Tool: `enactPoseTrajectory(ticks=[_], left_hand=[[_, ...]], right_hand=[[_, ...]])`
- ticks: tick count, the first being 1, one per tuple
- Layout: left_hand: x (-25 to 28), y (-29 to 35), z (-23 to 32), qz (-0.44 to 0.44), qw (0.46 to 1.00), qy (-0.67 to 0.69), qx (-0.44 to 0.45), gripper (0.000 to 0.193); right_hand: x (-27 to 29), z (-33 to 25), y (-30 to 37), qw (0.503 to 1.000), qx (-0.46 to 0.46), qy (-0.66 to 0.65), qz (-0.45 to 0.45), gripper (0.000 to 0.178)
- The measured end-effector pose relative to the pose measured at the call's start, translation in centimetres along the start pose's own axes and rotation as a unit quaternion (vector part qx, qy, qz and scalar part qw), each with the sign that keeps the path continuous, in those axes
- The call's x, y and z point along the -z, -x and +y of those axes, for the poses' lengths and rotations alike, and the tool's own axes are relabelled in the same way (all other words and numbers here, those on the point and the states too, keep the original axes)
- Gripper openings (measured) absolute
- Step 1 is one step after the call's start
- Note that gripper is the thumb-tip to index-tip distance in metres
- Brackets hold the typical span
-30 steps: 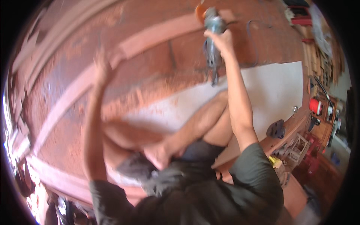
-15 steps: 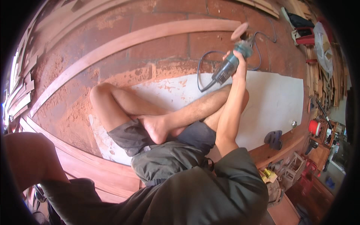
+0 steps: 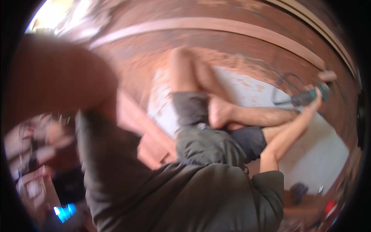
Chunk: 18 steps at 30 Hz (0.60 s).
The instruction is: The person sits on the floor and uses an electric sander to smooth the surface of a long wooden plank. They hold the plank steady with one hand while operating the sander with the other, moving it along the length of the wood.
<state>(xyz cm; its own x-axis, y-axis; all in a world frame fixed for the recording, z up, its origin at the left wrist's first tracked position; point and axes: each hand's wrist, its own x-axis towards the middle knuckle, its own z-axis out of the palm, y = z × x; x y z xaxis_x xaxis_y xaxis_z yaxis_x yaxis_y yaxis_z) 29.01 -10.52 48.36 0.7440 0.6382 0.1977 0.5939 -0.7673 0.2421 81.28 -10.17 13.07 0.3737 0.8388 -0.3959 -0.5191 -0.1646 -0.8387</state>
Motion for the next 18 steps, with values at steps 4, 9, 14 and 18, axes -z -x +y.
enactPoseTrajectory(ticks=[4, 9, 14, 18], left_hand=[[-1.7, -1.4, -0.7, 0.080, 0.997, 0.015, -0.012, 0.060], [-3.2, -3.5, -6.6, 0.201, 0.978, 0.022, 0.057, 0.060], [-13.9, -7.0, -18.0, 0.111, 0.977, -0.068, 0.171, 0.060], [-31.6, -6.6, -23.7, -0.182, 0.948, -0.194, 0.175, 0.079]], right_hand=[[3.8, -1.6, -1.8, 0.999, 0.010, -0.038, -0.010, 0.045], [3.4, -2.6, -1.4, 0.996, 0.077, -0.054, 0.007, 0.045], [0.9, -1.1, -0.9, 0.991, 0.070, -0.116, 0.003, 0.042], [1.6, 1.0, -1.0, 0.994, 0.044, -0.093, 0.029, 0.051]])
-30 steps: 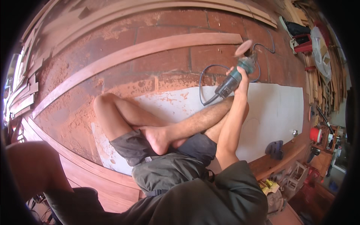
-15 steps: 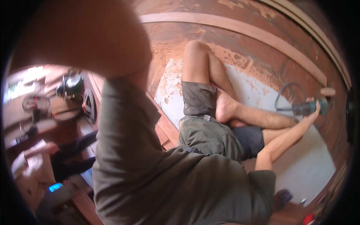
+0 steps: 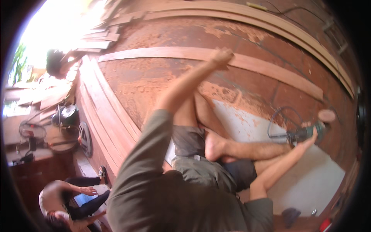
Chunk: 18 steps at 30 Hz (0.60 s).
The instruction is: The person sits on the floor and uses an electric sander to smooth the surface of a long wooden plank. They hold the plank steady with one hand while operating the sander with the other, moving it along the length of the wood.
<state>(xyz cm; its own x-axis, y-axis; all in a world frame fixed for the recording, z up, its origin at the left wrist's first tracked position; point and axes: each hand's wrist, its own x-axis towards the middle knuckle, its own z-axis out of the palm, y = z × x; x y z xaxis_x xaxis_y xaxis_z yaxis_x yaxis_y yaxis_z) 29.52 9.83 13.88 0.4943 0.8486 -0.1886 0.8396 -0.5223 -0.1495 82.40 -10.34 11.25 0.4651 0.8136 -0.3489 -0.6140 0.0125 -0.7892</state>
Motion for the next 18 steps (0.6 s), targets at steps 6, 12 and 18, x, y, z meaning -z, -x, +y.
enactPoseTrajectory(ticks=[6, 12, 18], left_hand=[[-9.5, -10.2, 6.8, 0.114, 0.988, 0.089, 0.054, 0.111], [-12.2, -12.6, 6.1, 0.244, 0.957, 0.133, -0.078, 0.098], [-6.4, -11.7, 4.2, 0.115, 0.980, 0.146, -0.074, 0.080]], right_hand=[[1.1, -1.7, 1.3, 0.995, 0.055, -0.040, -0.069, 0.038], [2.7, -2.0, 0.2, 0.996, 0.065, -0.035, -0.051, 0.036], [1.6, -3.4, 0.5, 0.996, 0.073, -0.056, -0.006, 0.038]])
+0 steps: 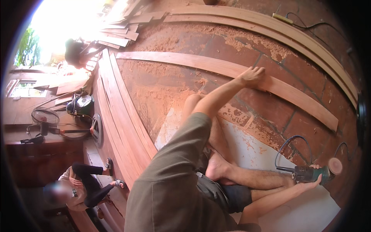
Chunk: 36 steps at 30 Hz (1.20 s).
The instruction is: The person sits on the floor and uses an electric sander to smooth the surface of a long wooden plank. They hold the plank steady with one hand while operating the sander with the other, moving it along the length of the wood.
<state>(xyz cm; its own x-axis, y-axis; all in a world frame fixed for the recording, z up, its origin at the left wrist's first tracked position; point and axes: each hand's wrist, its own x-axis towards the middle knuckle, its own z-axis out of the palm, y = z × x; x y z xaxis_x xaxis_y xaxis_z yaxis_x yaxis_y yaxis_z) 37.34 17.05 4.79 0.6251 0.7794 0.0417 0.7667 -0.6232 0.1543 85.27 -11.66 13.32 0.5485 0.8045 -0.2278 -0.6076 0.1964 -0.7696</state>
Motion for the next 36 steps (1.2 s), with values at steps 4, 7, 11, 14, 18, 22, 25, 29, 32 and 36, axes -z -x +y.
enactPoseTrajectory(ticks=[4, 7, 11, 14, 18, 22, 25, 29, 32, 36], left_hand=[[3.2, 7.7, -5.9, -0.067, 0.994, -0.082, 0.005, 0.092], [9.9, 11.8, -5.7, -0.068, 0.996, -0.052, -0.015, 0.097], [16.2, 20.3, -2.9, -0.070, 0.993, -0.076, -0.059, 0.095], [18.6, 26.2, -1.4, -0.078, 0.992, -0.034, -0.089, 0.093], [21.3, 35.9, 1.1, -0.100, 0.988, -0.003, -0.119, 0.100], [20.0, 39.7, 3.3, -0.103, 0.988, -0.002, -0.111, 0.106], [18.1, 42.3, 4.6, -0.130, 0.986, -0.006, -0.109, 0.105], [18.3, 43.2, 6.7, -0.117, 0.984, -0.053, -0.120, 0.108], [20.5, 41.8, 7.9, -0.108, 0.984, -0.027, -0.139, 0.110], [21.1, 41.1, 9.8, -0.189, 0.977, 0.022, -0.096, 0.114]], right_hand=[[1.8, 0.7, 0.4, 0.999, 0.004, -0.019, -0.032, 0.040], [3.3, -0.9, 1.0, 0.998, 0.047, -0.030, -0.005, 0.041], [3.4, -1.6, 1.4, 0.998, 0.050, -0.037, -0.011, 0.041], [3.6, -2.7, 1.8, 0.997, 0.057, -0.041, -0.023, 0.041], [3.7, -2.6, 1.5, 0.997, 0.040, -0.055, -0.045, 0.041], [3.7, -1.9, 1.2, 0.994, 0.024, -0.073, -0.072, 0.041], [3.5, -1.0, 0.9, 0.992, 0.008, -0.085, -0.089, 0.041], [3.1, -0.4, 1.8, 0.996, -0.016, -0.063, -0.065, 0.038], [2.9, -0.9, 1.8, 0.998, -0.023, -0.035, -0.042, 0.036], [3.1, -0.7, 1.4, 0.998, -0.029, -0.038, -0.048, 0.035]])
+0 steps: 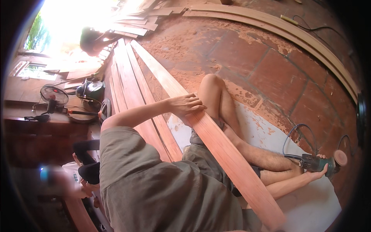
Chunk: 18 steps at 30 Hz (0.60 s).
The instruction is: The person sits on the floor and uses an electric sander to smooth the surface of a long wooden plank. They hold the plank steady with one hand while operating the sander with the other, moving it along the length of the wood.
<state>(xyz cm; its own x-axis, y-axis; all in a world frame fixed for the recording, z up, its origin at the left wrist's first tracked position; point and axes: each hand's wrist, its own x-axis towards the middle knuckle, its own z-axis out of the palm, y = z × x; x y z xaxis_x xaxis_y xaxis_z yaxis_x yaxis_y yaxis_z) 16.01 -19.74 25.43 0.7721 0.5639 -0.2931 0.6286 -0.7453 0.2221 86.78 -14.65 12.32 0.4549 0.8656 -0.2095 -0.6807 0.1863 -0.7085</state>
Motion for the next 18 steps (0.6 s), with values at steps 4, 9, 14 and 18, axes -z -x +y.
enactPoseTrajectory(ticks=[4, 9, 14, 18], left_hand=[[-1.0, -2.1, -0.4, -0.042, 0.997, 0.056, 0.045, 0.116], [-2.3, -2.5, -2.9, -0.050, 0.998, 0.026, 0.014, 0.104], [1.5, -2.5, -1.7, -0.190, 0.979, -0.034, 0.065, 0.090], [5.0, -0.6, 0.4, -0.202, 0.975, -0.040, 0.078, 0.088]], right_hand=[[0.3, -0.1, -0.3, 1.000, 0.018, -0.005, -0.001, 0.035], [0.7, 0.5, -0.8, 1.000, -0.004, -0.019, 0.006, 0.036], [0.7, 0.3, -0.5, 1.000, -0.003, -0.026, 0.011, 0.035], [1.1, 0.4, -0.8, 1.000, -0.007, -0.026, 0.008, 0.035]])
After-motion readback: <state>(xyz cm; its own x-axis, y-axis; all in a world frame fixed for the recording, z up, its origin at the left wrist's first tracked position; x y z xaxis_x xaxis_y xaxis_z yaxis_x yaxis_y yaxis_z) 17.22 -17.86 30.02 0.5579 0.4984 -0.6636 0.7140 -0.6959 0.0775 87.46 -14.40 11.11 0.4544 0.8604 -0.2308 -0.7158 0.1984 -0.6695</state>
